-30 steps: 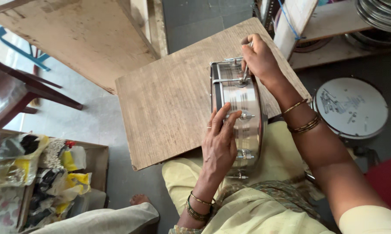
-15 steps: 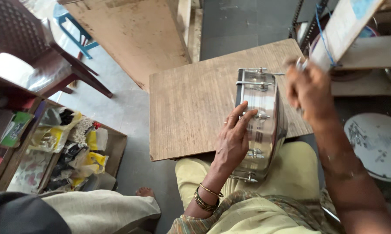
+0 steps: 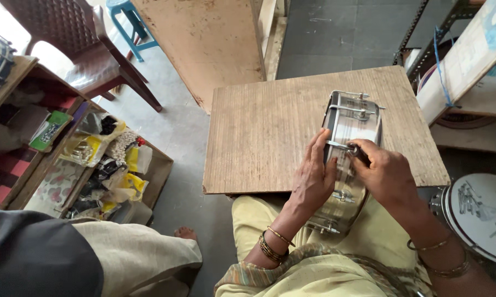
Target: The person uses a wrench to tighten bolts on a metal drum frame, then places a drumhead over the frame and fits a metal ring on top.
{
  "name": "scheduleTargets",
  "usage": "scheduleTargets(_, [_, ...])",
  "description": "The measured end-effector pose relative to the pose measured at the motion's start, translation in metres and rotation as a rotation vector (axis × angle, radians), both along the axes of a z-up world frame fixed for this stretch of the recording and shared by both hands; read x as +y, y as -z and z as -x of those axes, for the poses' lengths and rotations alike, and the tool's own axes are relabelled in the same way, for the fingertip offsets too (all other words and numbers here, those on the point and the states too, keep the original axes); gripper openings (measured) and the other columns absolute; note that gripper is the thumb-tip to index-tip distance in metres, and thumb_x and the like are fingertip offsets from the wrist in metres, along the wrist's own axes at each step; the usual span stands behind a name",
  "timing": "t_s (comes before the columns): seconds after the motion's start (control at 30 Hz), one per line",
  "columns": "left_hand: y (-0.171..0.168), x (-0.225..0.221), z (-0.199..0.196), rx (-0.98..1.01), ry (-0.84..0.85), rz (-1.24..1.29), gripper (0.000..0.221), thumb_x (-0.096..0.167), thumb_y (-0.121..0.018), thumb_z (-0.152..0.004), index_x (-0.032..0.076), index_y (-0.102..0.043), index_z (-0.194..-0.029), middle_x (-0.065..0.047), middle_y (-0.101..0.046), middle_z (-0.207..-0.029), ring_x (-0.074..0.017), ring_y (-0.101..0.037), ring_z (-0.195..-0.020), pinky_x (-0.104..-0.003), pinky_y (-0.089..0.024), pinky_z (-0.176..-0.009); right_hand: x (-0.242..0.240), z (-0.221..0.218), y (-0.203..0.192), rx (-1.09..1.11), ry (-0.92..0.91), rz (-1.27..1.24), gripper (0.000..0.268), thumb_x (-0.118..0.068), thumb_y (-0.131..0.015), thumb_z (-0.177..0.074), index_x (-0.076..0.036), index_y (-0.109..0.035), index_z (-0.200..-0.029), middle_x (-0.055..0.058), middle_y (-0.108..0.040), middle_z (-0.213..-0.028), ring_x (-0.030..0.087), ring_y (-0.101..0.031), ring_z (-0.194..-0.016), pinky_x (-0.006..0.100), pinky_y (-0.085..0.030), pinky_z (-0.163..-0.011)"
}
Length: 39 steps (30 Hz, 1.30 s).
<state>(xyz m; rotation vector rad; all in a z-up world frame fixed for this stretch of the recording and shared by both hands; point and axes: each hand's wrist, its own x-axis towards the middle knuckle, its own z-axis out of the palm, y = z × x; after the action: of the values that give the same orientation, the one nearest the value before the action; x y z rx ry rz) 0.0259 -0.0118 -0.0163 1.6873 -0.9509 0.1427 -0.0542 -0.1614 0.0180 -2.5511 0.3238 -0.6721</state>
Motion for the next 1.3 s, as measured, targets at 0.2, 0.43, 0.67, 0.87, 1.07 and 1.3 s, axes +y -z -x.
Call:
scheduleTargets(0.2, [0.027, 0.033, 0.016, 0.158, 0.069, -0.105, 0.066, 0.023, -0.055, -0.102, -0.003, -0.03, -0.157, -0.029, -0.048, -0.152, -0.042, -0.054, -0.136, -0.045, -0.047, -0.11, 0.005, -0.011, -0.006, 0.061, 0.035, 0.146, 0.026, -0.021, -0.073, -0.091, -0.013, -0.07, -0.116, 0.017, -0.072, -0.085, 0.037, -0.071, -0.075, 0.045, -0.056, -0.064])
scheduleTargets(0.43, [0.158, 0.051, 0.023, 0.626, -0.105, 0.042, 0.08, 0.055, -0.037, -0.107, -0.002, -0.022, -0.16, -0.024, -0.03, -0.166, -0.0377, -0.031, -0.155, -0.045, -0.026, -0.124, 0.008, -0.044, -0.016, 0.151, 0.073, 0.289, 0.029, -0.028, -0.075, -0.089, -0.011, -0.07, -0.112, 0.017, -0.072, -0.081, 0.037, -0.071, -0.076, 0.046, -0.057, -0.067])
scheduleTargets(0.67, [0.205, 0.053, 0.019, 1.767, 0.318, 0.225, 0.079, 0.065, -0.04, -0.105, 0.004, -0.032, -0.155, -0.023, -0.049, -0.146, -0.04, -0.06, -0.109, -0.055, -0.055, -0.086, 0.005, -0.069, -0.021, 0.145, 0.038, 0.319, 0.021, -0.027, -0.072, -0.093, -0.007, -0.07, -0.099, 0.017, -0.072, -0.081, 0.035, -0.072, -0.076, 0.045, -0.058, -0.068])
scheduleTargets(0.87, [0.233, 0.05, 0.027, 2.107, 0.727, 0.57, 0.06, 0.045, -0.037, -0.116, -0.004, -0.053, -0.146, -0.026, -0.065, -0.132, -0.041, -0.072, -0.107, -0.047, -0.066, -0.086, 0.001, -0.05, -0.015, 0.228, -0.009, 0.298, 0.02, -0.028, -0.07, -0.092, -0.008, -0.069, -0.096, 0.016, -0.072, -0.077, 0.033, -0.073, -0.073, 0.045, -0.058, -0.069])
scheduleTargets(1.07, [0.234, 0.048, 0.043, 2.096, 0.648, 0.57, 0.062, 0.053, -0.044, -0.111, 0.002, -0.063, -0.138, -0.018, -0.073, -0.124, -0.0338, -0.071, -0.111, -0.043, -0.065, -0.086, -0.002, -0.022, -0.008, 0.215, -0.006, 0.285, 0.032, -0.028, -0.071, -0.087, -0.01, -0.071, -0.114, 0.015, -0.073, -0.079, 0.033, -0.072, -0.07, 0.044, -0.058, -0.066])
scheduleTargets(1.3, [0.242, 0.023, 0.024, 1.979, 0.628, 0.63, 0.064, 0.054, -0.042, -0.111, 0.001, -0.059, -0.142, -0.019, -0.068, -0.132, -0.0323, -0.071, -0.114, -0.045, -0.064, -0.097, -0.007, -0.023, -0.013, 0.062, -0.022, 0.287, 0.035, -0.023, -0.074, -0.085, -0.01, -0.071, -0.116, 0.014, -0.074, -0.087, 0.031, -0.072, -0.07, 0.042, -0.057, -0.065])
